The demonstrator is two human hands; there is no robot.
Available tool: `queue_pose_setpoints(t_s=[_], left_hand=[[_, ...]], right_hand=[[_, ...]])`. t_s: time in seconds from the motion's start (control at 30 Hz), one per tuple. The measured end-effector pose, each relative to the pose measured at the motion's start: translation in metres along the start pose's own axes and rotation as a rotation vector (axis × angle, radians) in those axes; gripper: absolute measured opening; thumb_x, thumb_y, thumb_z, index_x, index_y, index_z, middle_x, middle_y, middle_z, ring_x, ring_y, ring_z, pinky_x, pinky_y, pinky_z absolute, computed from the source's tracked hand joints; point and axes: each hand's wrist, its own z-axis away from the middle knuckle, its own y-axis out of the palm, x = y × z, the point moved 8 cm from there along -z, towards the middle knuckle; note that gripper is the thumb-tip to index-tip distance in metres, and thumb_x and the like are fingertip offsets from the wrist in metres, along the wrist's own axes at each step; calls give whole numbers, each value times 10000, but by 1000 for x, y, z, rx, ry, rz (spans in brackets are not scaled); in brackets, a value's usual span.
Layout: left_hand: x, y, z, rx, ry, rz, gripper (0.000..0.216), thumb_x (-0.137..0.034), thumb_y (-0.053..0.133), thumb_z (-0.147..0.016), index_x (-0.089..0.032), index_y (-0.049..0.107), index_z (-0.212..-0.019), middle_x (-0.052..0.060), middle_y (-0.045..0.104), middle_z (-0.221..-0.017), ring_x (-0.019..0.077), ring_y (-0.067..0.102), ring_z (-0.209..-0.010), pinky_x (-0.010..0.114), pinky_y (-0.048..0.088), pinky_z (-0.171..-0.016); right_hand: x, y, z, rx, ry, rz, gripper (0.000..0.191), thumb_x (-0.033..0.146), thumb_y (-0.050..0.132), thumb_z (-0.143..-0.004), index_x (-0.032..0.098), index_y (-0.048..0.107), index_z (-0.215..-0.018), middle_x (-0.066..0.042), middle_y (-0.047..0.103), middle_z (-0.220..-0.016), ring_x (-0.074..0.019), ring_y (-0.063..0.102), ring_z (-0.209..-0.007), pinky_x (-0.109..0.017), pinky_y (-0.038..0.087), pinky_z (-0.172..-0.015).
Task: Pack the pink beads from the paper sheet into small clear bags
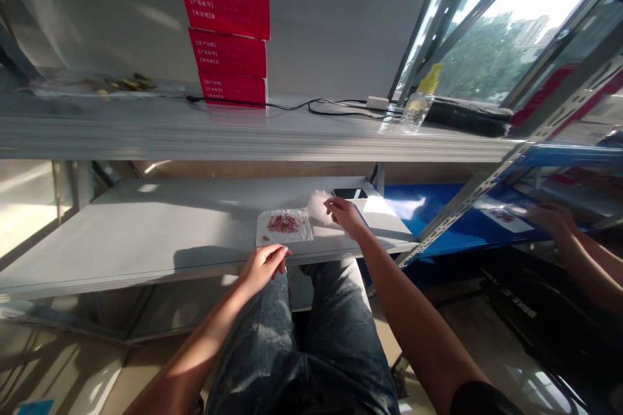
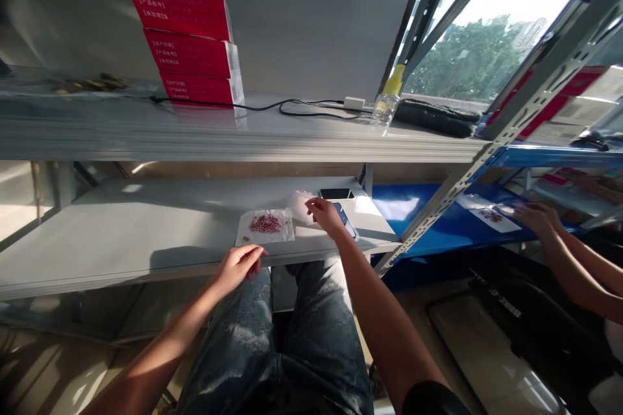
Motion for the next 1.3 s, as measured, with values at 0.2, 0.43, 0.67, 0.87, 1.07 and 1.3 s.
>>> queue_pose_setpoints(t_s=[0.2, 0.43, 0.67, 0.87, 1.07, 1.3], left_hand=[[6, -5, 7, -4, 0, 24, 407, -565, 521, -954, -213, 726, -935, 0, 624, -628, 160, 561, -515, 266, 450, -505], [12, 10, 19, 52, 2, -46, 421, -539, 479, -984, -199, 717, -912, 6, 628, -641, 160, 564, -549, 265, 437, -545], [29, 14, 26, 76, -2, -53, 442, -534, 479, -984, -177, 738, -960, 15, 654, -648, 147, 555, -538, 254, 417, -542], [26, 20, 27, 102, -24, -39, 455, -534, 480, -980, -152, 727, -977, 17, 664, -665, 143, 555, -559, 246, 416, -556], [35, 27, 27, 153, -75, -64, 414, -507, 497, -961, -158, 720, -950, 3, 653, -667, 134, 552, -559, 239, 411, -556], [35, 35, 29, 193, -62, -101, 383, -452, 486, -962, -150, 720, -940, 6, 654, -664, 132, 554, -575, 233, 409, -557]], right_hand=[[-10, -47, -27, 15, 73, 761, 240, 316, 559, -898, 172, 751, -897, -81, 735, -828, -183, 638, -707, -249, 437, -595], [-28, -32, -48, -16, 148, 944, 130, 205, 622, -812, 155, 743, -807, -150, 718, -836, -291, 670, -862, -323, 464, -716], [-30, -24, -43, -70, 68, 1052, 527, 231, 664, -840, 170, 568, -1355, -174, 606, -1284, -300, 597, -1119, -365, 477, -888], [-17, 3, -43, 102, -161, 1117, 468, 42, 520, -845, 212, 664, -1257, -122, 588, -1344, -272, 504, -1259, -366, 391, -1056], [-22, 8, -56, 113, -77, 1156, 403, 43, 534, -816, 192, 716, -1144, -128, 660, -1234, -276, 569, -1166, -352, 421, -971], [-25, 12, -63, -11, -23, 1188, 355, 113, 514, -877, 155, 646, -1204, -175, 650, -1207, -316, 569, -1136, -402, 418, -926]])
